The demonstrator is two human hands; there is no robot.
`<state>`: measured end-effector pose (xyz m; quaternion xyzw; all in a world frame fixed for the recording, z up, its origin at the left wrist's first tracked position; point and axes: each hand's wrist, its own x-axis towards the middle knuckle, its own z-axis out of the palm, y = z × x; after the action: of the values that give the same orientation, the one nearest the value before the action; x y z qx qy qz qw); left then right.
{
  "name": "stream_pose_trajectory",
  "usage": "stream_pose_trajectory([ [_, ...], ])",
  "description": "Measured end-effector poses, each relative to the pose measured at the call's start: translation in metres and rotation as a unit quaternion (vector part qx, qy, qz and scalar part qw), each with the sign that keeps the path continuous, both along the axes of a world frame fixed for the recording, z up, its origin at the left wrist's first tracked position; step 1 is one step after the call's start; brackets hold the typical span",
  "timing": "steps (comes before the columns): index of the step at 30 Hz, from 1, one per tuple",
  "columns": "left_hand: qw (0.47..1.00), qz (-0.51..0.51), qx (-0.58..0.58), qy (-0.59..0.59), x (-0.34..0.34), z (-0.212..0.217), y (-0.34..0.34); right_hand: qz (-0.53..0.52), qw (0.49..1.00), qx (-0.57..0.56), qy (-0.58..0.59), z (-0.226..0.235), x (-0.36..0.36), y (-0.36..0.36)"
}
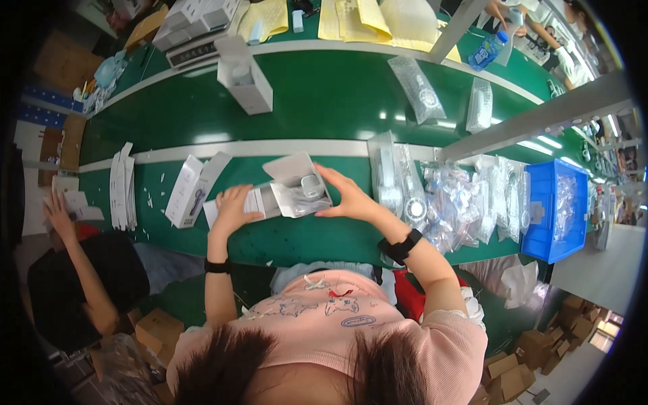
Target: Packing small electronic components in plastic bags into individual white cardboard boxes on an assembly line.
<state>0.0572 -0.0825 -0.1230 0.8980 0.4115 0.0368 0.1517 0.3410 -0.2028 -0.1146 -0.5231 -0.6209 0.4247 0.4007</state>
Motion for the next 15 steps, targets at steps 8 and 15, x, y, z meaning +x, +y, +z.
stream_pose_trajectory([
  [8, 0.945, 0.026, -0.215, 0.246, 0.046, 0.039, -0.003, -0.118, 0.98, 0.004, 0.163, 0.017, 0.102, 0.138],
  [15, 0.94, -0.088, -0.329, -0.017, 0.02, -0.018, 0.021, -0.111, 0.97, 0.169, -0.136, -0.028, 0.164, 0.182],
])
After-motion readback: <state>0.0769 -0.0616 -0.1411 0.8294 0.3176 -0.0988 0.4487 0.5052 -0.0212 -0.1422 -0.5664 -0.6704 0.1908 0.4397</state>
